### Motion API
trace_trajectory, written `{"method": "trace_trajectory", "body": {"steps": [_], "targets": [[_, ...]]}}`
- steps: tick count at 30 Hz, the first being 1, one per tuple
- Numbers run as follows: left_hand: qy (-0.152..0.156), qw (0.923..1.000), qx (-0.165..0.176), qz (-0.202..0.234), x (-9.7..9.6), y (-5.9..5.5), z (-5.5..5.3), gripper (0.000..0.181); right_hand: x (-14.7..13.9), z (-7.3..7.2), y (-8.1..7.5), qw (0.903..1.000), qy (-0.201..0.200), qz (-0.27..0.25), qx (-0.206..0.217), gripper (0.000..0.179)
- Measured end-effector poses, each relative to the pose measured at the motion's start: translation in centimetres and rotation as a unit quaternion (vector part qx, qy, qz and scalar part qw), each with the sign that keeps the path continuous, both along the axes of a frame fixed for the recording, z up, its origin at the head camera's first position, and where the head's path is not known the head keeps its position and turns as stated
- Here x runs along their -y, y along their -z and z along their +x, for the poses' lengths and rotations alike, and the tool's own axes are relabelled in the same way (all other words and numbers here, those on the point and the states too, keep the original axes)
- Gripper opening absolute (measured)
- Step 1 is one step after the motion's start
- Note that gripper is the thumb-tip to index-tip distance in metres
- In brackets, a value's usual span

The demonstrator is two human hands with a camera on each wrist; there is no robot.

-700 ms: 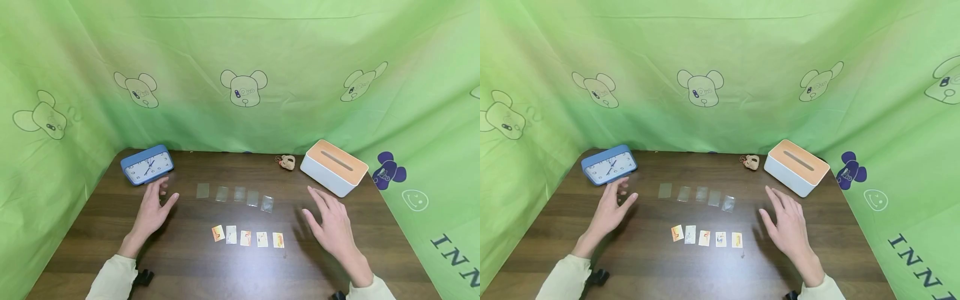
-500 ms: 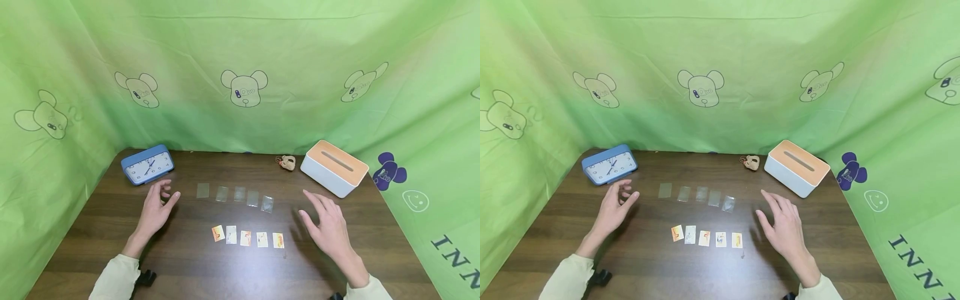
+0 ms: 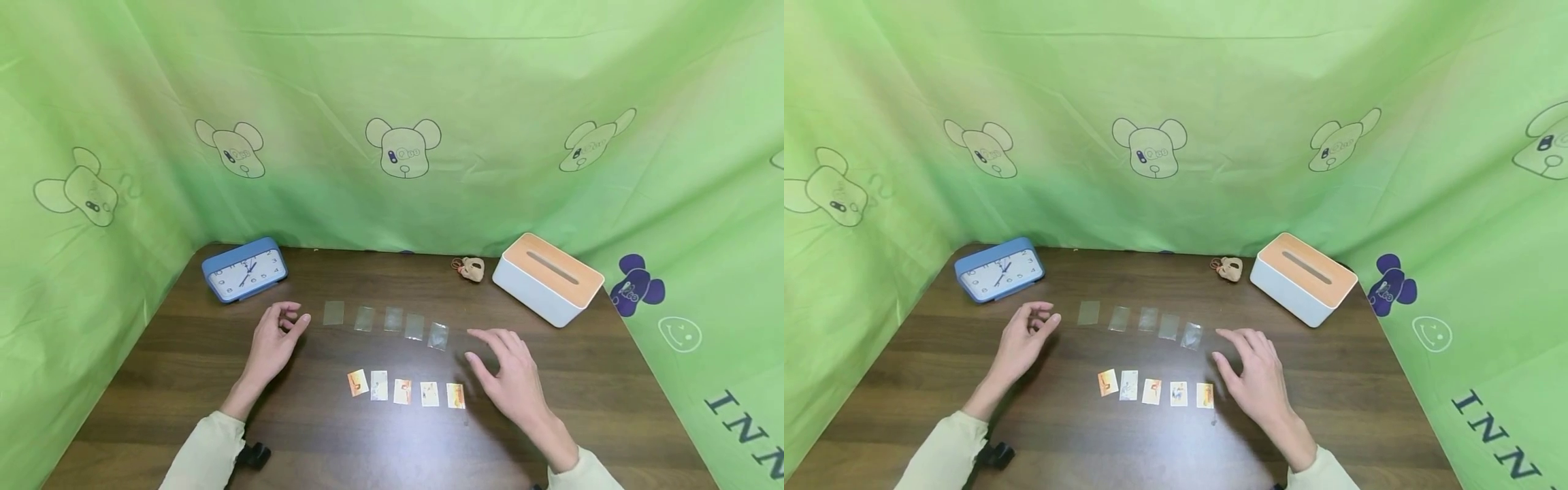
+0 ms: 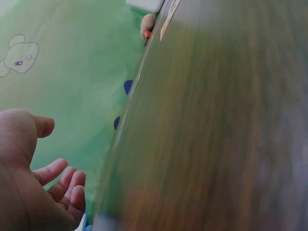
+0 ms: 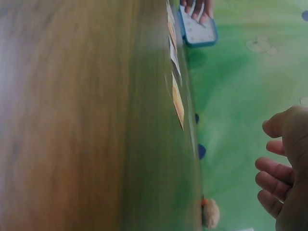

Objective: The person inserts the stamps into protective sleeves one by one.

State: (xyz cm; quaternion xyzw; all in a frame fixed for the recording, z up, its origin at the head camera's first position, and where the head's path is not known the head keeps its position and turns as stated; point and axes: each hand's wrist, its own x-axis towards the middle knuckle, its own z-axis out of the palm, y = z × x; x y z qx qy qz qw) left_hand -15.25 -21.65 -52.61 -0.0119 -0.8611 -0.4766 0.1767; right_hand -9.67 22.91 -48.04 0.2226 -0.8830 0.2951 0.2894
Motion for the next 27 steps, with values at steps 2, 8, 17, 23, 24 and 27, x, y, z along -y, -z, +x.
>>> {"method": "trace_trajectory", "body": {"steps": [2, 8, 17, 23, 24, 27], "targets": [[0.001, 1.0, -0.003, 0.005, -0.4, -0.2, 0.0, 0.038, 0.5, 0.0, 0.2, 0.9998, -0.009, -0.011, 0.011, 0.041], [0.0, 0.9996, 0.02, 0.021, -2.2, -2.5, 0.7, 0.031, 2.1, 0.1, 0.9, 0.9947, -0.038, -0.075, 0.059, 0.039], [-0.007, 0.999, 0.045, 0.0, -3.3, -2.2, -0.2, 0.029, 4.1, 0.1, 1.3, 0.9823, -0.054, -0.138, 0.115, 0.036], [-0.008, 0.9982, 0.058, -0.017, -3.6, -1.6, -0.6, 0.03, 5.8, 0.2, 1.6, 0.9791, -0.074, -0.143, 0.124, 0.036], [-0.008, 0.9981, 0.058, -0.019, -3.7, -1.5, -0.6, 0.029, 6.0, 0.2, 1.7, 0.9785, -0.078, -0.144, 0.126, 0.036], [-0.009, 0.998, 0.057, -0.025, -3.8, -1.3, -0.7, 0.028, 6.9, 0.3, 1.8, 0.9767, -0.089, -0.145, 0.131, 0.035]]}}
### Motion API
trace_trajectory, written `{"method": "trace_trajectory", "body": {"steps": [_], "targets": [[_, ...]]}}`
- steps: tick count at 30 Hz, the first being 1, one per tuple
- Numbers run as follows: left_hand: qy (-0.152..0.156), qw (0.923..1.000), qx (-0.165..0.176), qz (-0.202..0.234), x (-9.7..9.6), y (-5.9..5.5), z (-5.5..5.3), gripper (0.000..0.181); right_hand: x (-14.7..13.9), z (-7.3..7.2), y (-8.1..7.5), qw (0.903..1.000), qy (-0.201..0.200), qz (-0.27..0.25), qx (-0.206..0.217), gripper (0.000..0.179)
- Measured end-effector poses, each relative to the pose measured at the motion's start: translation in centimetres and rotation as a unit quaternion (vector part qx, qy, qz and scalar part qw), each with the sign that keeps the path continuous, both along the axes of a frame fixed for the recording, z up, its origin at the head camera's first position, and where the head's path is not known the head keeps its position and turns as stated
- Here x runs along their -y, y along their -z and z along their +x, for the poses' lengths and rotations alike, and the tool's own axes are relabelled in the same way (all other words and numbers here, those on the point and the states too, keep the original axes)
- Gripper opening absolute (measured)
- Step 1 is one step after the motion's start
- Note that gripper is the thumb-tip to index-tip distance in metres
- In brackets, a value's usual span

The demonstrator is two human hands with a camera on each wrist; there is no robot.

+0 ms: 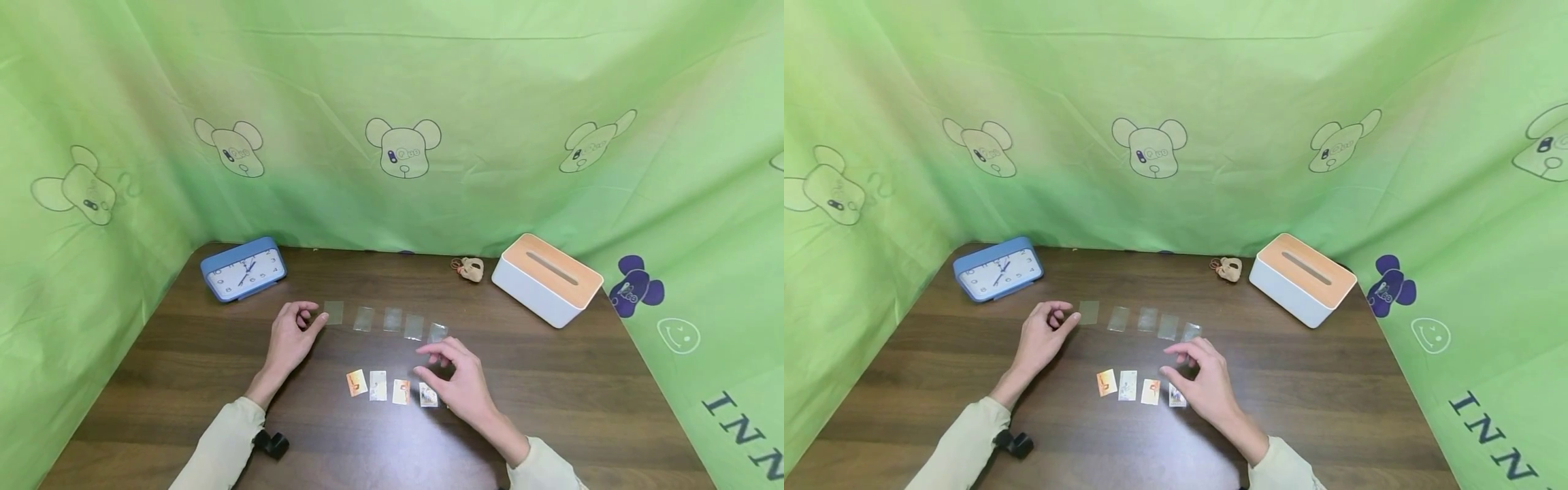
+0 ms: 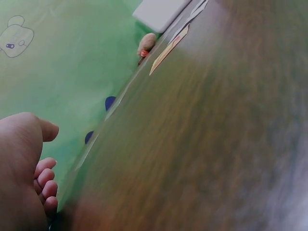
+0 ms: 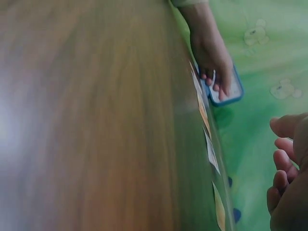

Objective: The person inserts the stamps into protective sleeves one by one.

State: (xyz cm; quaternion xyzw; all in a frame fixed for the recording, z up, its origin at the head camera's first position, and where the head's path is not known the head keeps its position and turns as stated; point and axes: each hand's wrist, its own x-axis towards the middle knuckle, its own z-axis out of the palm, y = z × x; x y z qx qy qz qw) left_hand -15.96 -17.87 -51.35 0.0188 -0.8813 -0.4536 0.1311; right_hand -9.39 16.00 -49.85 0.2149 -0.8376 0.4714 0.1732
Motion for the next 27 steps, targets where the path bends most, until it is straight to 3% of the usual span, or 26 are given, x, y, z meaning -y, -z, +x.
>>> {"method": "trace_trajectory", "body": {"steps": [12, 27], "targets": [[0.002, 0.9998, -0.001, -0.018, -0.4, 0.3, -0.1, 0.03, 3.3, 0.0, 0.8, 0.9986, -0.051, 0.003, 0.016, 0.032], [-0.005, 0.9995, 0.006, -0.03, -0.6, 0.6, -0.2, 0.029, 6.5, -1.1, 1.2, 0.9866, -0.098, 0.116, 0.06, 0.034]]}}
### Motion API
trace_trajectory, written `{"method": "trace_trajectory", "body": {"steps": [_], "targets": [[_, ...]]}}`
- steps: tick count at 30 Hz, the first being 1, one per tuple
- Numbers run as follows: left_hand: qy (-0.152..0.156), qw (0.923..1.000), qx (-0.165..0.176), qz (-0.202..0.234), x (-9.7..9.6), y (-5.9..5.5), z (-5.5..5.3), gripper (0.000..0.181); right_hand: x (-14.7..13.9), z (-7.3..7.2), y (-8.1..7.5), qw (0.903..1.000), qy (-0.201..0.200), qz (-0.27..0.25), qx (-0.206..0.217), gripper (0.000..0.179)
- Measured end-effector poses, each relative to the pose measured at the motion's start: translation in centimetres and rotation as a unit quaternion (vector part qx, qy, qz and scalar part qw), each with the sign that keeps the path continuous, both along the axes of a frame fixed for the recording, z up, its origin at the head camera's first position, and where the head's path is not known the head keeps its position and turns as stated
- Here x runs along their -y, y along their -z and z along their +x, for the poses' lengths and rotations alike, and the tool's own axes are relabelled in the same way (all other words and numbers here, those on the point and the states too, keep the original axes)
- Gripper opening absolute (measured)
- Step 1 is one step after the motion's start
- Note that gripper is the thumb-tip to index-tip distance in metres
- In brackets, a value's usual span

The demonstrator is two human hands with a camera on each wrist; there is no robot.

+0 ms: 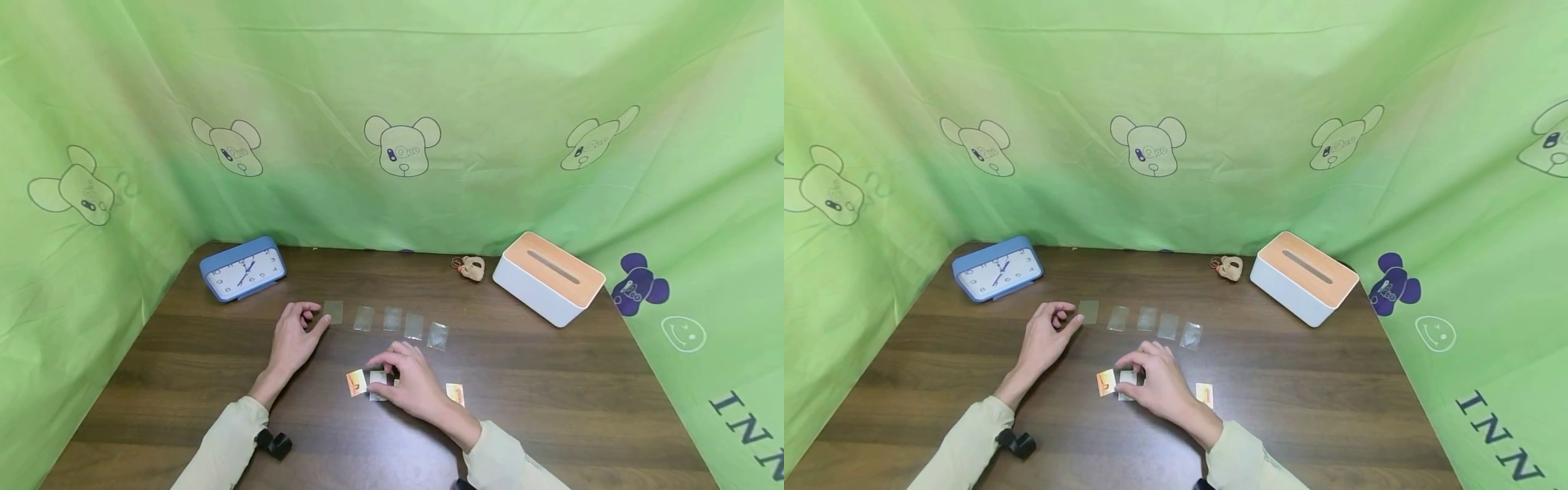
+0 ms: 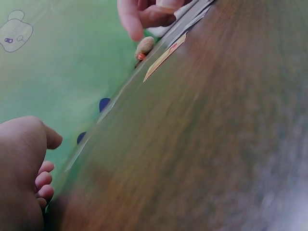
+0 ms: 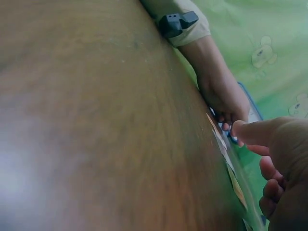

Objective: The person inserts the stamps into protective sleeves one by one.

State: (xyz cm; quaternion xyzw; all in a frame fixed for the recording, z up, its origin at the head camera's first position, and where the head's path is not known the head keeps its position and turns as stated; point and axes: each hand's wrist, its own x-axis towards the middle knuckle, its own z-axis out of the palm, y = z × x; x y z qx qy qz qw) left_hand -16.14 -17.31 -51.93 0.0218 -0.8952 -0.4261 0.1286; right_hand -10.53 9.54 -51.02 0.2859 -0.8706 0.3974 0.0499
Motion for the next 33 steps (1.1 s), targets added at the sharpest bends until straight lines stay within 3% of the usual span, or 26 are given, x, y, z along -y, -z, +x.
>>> {"method": "trace_trajectory", "body": {"steps": [10, 22, 33], "targets": [[-0.008, 0.9996, -0.008, -0.026, -0.8, -0.2, -0.3, 0.033, 0.9, -1.0, 0.0, 0.9989, -0.023, 0.04, -0.004, 0.037], [-0.032, 0.9945, 0.024, -0.097, -1.7, 0.2, -0.7, 0.057, 1.5, -1.3, 0.2, 0.9969, -0.032, 0.071, 0.007, 0.038], [-0.031, 0.9956, 0.007, -0.089, -1.7, 0.2, -0.6, 0.044, 1.4, -1.2, 0.1, 0.9965, -0.026, 0.079, 0.007, 0.035]]}}
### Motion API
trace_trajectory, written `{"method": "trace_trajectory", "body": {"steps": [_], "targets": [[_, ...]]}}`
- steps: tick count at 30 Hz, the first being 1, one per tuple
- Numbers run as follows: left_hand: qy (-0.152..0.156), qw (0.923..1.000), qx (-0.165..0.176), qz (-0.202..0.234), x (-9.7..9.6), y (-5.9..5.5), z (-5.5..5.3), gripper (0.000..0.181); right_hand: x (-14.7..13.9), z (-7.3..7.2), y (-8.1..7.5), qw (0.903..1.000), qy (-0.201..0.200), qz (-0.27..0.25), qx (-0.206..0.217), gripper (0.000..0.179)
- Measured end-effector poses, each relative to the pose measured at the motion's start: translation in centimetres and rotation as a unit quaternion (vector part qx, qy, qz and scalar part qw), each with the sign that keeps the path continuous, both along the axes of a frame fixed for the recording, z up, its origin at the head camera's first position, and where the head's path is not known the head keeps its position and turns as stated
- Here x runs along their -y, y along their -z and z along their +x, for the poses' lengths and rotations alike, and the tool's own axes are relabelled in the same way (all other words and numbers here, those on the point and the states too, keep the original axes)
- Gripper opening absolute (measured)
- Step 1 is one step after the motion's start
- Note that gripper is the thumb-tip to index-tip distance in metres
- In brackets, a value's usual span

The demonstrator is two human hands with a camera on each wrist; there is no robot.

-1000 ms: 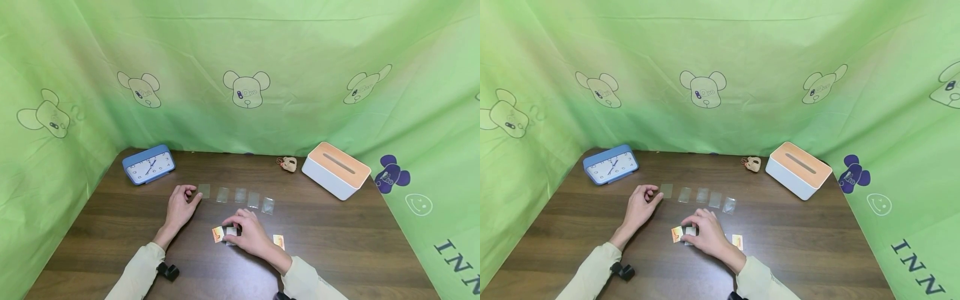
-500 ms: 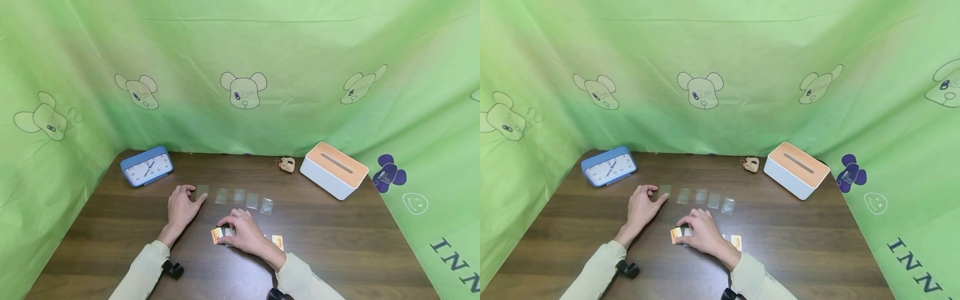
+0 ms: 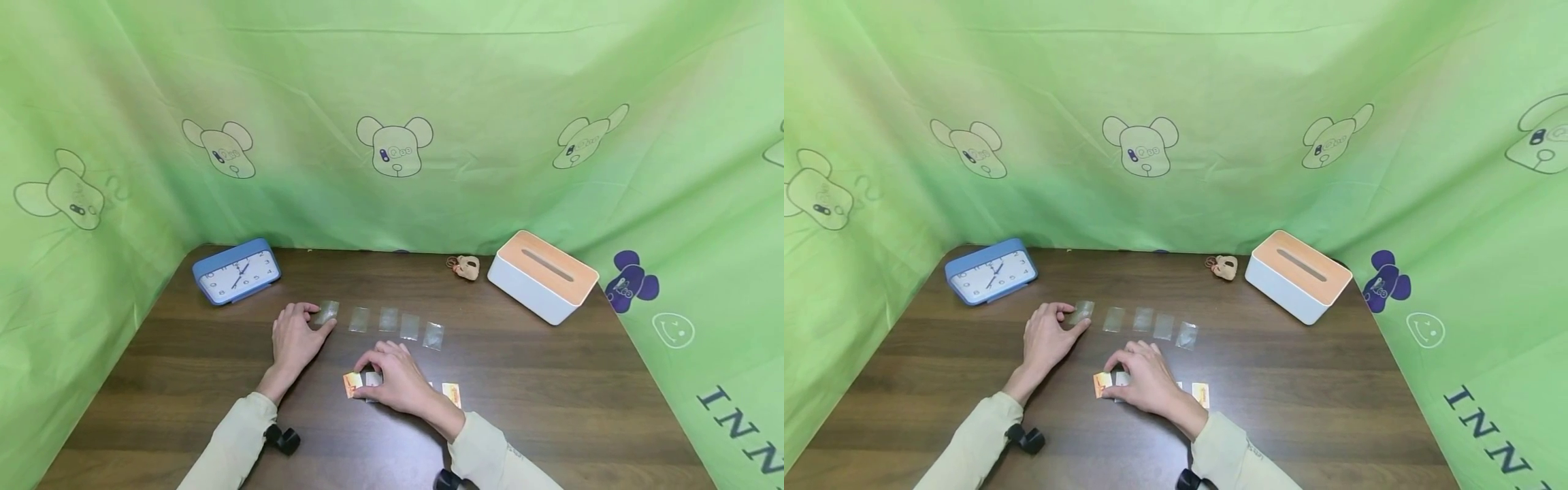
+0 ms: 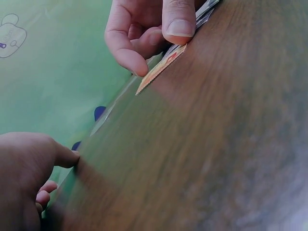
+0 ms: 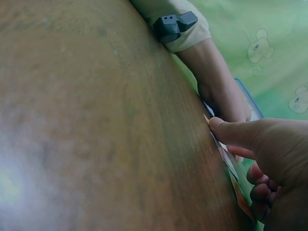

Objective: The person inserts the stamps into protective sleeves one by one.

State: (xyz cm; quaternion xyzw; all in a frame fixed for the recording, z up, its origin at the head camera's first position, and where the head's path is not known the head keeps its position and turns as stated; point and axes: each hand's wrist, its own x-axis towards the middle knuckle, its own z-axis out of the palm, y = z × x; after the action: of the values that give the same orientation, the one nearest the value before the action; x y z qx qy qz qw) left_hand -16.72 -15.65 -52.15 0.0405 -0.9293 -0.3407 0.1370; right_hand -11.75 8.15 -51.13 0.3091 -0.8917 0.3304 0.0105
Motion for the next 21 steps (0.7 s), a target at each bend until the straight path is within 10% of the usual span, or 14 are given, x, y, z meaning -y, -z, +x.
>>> {"method": "trace_trajectory", "body": {"steps": [21], "targets": [[0.008, 0.9995, -0.008, 0.028, 0.25, -0.08, 0.1, 0.026, 0.11, 0.02, 0.11, 0.9984, 0.024, -0.05, 0.013, 0.035]]}}
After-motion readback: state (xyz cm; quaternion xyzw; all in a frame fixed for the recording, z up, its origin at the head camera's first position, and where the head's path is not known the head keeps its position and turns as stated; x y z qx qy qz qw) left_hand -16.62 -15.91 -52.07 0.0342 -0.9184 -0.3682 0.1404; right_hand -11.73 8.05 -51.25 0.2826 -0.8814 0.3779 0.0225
